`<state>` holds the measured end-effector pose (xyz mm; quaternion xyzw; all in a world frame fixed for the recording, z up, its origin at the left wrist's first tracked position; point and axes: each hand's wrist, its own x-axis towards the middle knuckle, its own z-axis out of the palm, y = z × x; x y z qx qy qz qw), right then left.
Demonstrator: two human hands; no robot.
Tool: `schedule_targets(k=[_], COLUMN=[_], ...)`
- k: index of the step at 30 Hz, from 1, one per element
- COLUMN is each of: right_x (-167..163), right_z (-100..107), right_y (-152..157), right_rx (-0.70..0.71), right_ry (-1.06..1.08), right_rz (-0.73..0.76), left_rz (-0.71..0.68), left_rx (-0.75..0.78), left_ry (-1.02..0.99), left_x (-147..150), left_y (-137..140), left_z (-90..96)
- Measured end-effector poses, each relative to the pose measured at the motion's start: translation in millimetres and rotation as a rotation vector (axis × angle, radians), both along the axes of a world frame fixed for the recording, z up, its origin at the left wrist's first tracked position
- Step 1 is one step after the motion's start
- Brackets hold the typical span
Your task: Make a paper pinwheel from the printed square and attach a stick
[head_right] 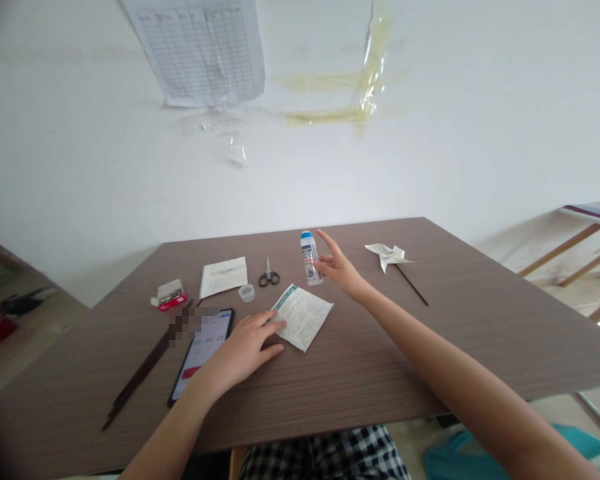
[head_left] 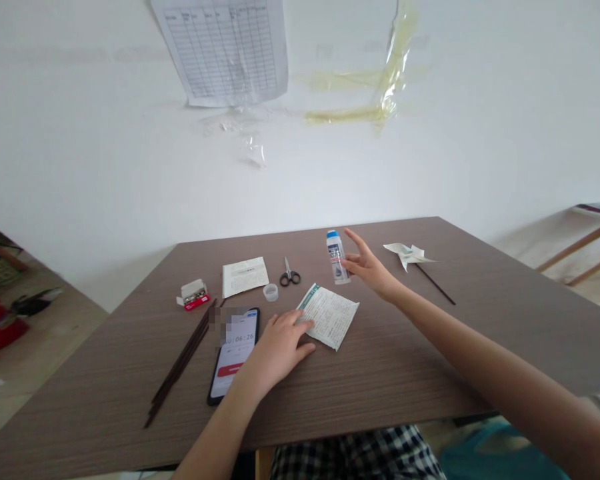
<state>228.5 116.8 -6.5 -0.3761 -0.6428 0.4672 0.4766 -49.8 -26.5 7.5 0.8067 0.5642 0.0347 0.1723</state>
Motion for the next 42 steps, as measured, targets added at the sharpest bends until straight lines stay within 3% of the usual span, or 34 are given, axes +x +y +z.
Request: schedule_targets(k=[4,8,10,15,20,29,36,42], right_x=[23.7,31.6,32.0,24.2,14.3,7.0,1.8,0.9], right_z=[-5.9,-5.4,-5.4,-11.7,-19.6,-30.1,-38.5,-38.5], right_y=[-27.4,-40.5,-42.9,-46.8,-48.5,-49.3,-53.1,-57.4], right_rx=[-0.079,-0.216,-0.256,-0.255,-0.16,0.013,0.161,0.247], right_ry=[-0.026,0.088,0.137,0.137,0.101,-0.248,-0.491,-0.707], right_rz=[0.005,0.033,0.07,0.112,0.048,-0.038,-0.192,-0.157], left_rz=[-0.039,-0.04,-0.001,0.095,0.083,0.104,0.11,0.118], left_rx=[0.006,0.086,0.145,0.126,0.121,0.113,0.137,0.118], left_ry=[0.0,0.042,0.04,0.032,0.019,0.047,0.058,0.074], left_x=[9.7,29.7,40.8,51.8,48.2,55.2,55.5,55.8], left_y=[9.3,13.4,12.1,5.8,0.7,-2.4,-1.4,-0.8], left_z=[0.1,-1.7,-4.9,-17.7,-21.8,-20.9,-24.6,-22.2])
